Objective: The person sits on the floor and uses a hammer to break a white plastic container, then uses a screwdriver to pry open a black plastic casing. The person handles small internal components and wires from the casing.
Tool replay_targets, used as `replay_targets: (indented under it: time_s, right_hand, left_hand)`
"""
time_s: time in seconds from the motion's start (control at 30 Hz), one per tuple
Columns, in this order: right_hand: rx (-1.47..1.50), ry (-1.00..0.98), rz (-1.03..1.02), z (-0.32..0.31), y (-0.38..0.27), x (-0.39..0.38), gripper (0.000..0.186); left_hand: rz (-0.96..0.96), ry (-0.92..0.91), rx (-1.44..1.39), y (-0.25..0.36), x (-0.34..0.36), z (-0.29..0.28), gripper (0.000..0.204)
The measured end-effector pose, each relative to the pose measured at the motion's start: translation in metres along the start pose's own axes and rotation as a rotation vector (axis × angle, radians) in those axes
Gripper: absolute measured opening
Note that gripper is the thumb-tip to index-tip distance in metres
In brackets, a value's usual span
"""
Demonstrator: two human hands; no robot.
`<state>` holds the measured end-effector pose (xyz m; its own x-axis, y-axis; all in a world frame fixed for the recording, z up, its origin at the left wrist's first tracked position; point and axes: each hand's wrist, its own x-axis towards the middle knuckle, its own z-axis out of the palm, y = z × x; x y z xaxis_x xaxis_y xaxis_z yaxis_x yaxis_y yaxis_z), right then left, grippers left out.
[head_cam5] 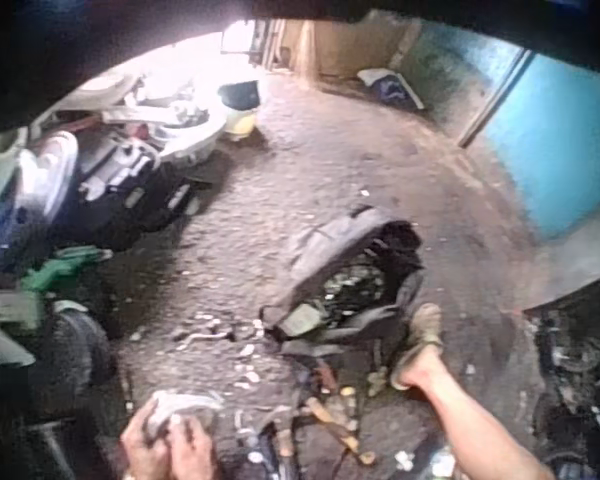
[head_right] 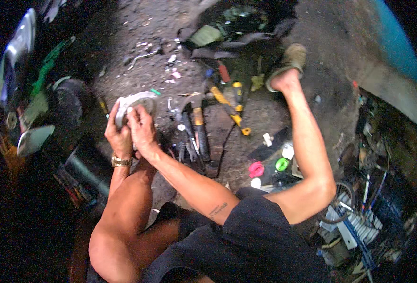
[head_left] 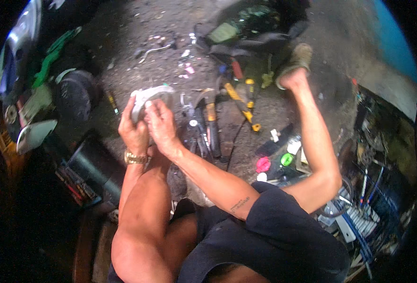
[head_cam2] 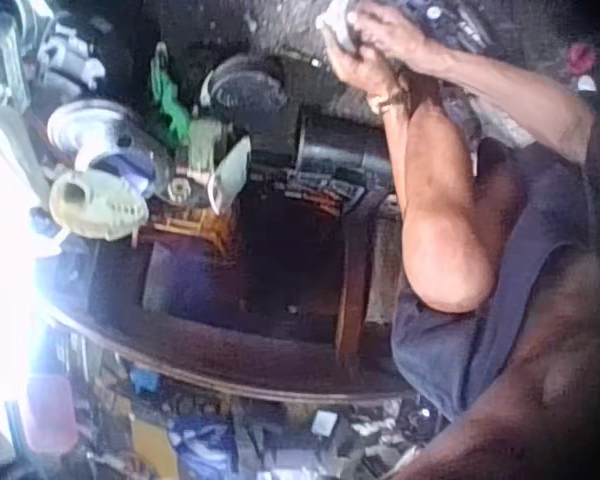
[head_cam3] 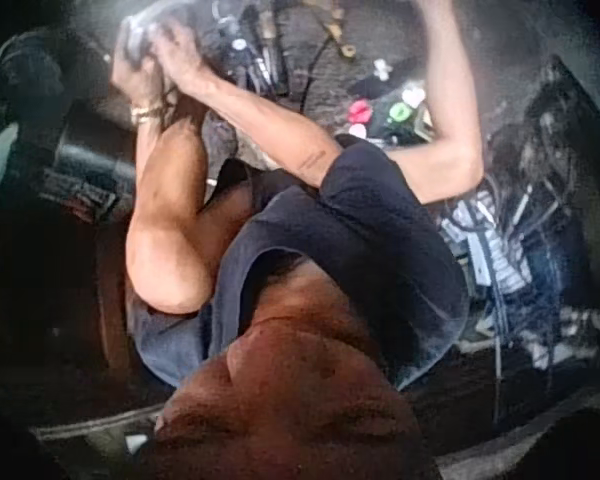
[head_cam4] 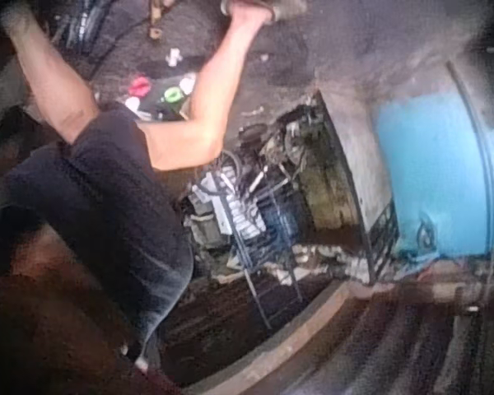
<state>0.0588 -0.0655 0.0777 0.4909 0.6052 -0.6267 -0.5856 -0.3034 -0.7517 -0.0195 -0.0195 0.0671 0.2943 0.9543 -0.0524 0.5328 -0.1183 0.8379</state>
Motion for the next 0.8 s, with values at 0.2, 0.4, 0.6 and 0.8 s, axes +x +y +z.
replay_targets:
  time_s: [0.2, 0.4, 0.6, 0.8]
  right_hand:
    - [-0.532, -0.142, -0.361, -0.031, -0.025, -0.013, 0.023]
    - [0.148, -0.094, 0.146, -0.023, -0.012, -0.013, 0.024]
    - [-0.003, -0.13, 0.094, -0.025, -0.025, -0.001, 0.027]
    - [-0.23, -0.08, 0.147, -0.082, -0.063, 0.012, 0.064]
  left_hand:
    - [0.134, -0.133, 0.148, -0.005, -0.005, -0.005, 0.052]
    - [0.212, -0.034, 0.188, 0.002, -0.003, 0.0, 0.066]
    - [0.064, -0.189, 0.2, 0.005, 0.008, 0.001, 0.062]
    - [-0.301, -0.5, 0.112, -0.023, 0.04, 0.014, 0.066]
